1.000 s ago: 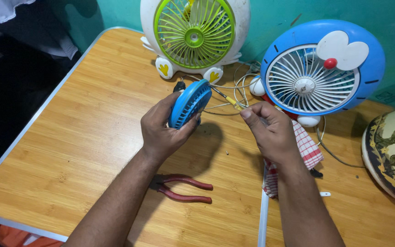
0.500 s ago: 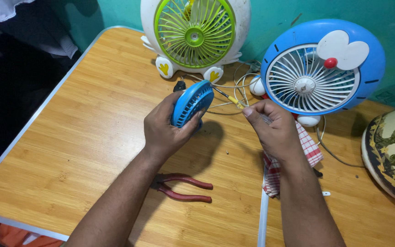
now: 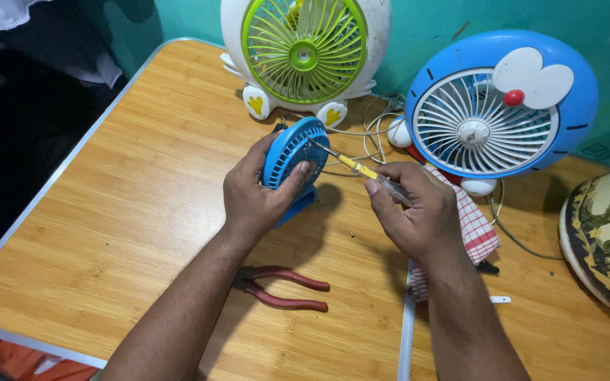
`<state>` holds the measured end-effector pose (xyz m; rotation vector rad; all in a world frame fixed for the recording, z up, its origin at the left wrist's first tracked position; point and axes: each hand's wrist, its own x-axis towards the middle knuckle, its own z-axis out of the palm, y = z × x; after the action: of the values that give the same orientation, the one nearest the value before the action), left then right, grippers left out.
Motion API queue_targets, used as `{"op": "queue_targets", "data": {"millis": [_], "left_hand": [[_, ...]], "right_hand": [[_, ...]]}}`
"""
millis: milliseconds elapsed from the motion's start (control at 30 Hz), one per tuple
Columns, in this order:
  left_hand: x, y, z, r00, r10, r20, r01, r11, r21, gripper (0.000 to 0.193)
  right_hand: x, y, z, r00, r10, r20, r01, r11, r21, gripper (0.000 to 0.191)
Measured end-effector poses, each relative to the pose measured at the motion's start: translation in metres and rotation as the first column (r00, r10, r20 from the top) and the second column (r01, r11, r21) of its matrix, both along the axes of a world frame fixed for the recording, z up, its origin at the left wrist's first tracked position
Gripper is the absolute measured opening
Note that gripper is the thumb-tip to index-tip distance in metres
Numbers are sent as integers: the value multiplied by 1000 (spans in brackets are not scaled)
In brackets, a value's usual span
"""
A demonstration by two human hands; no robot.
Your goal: The person services a small blue desk fan on a table. They use pliers to pull the fan blade off the motor shaft, remove the front grille, unscrew the rear housing with a screwdriver, and then work on a larger blue fan, unscrewing its rear cover with a screwdriver.
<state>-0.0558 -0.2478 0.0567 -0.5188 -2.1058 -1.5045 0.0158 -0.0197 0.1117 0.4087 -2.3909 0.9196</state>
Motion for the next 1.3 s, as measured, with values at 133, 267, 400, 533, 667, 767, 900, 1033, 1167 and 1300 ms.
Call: {"op": "queue_targets", "data": {"millis": [133, 267, 400, 533, 667, 767, 900, 1033, 1167, 1300], "left_hand": [[0, 0, 2, 1000, 9, -20, -9, 1000, -9, 52], [-3, -3, 1, 998, 31, 46, -33, 999, 39, 48], [-11, -6, -3, 994, 24, 108, -45, 979, 199, 42], [-13, -8, -8, 994, 3, 109, -30, 970, 243, 40], [-13, -8, -10, 993, -6, 117, -23, 969, 246, 39], [-13, -8, -11, 992, -25, 122, -9, 963, 268, 39], [-13, -7, -12, 993, -31, 110, 1, 965, 262, 39], [-13, -7, -12, 992, -28, 122, -4, 967, 254, 39], [-14, -9, -11, 985, -64, 160, 19, 963, 267, 41], [-14, -8, -12, 986, -60, 158, 15, 962, 273, 41]], "right_hand": [[0, 2, 1, 998, -39, 57, 40, 999, -15, 21], [-6, 26, -1, 939, 23, 342, -3, 998, -57, 26], [-22, 45, -17, 832, 90, 548, -148, 987, 63, 29], [-35, 39, -42, 656, -31, 754, -96, 988, 124, 37], [-42, 23, -52, 585, -165, 794, -186, 926, 330, 39], [-43, 14, -54, 566, -218, 795, -200, 899, 389, 37], [-45, 11, -55, 506, -267, 820, -158, 906, 393, 36], [-47, 11, -56, 504, -297, 811, -200, 873, 444, 36], [-48, 9, -57, 500, -299, 813, -228, 860, 456, 32], [-49, 19, -58, 551, -228, 803, -138, 924, 358, 30]]}}
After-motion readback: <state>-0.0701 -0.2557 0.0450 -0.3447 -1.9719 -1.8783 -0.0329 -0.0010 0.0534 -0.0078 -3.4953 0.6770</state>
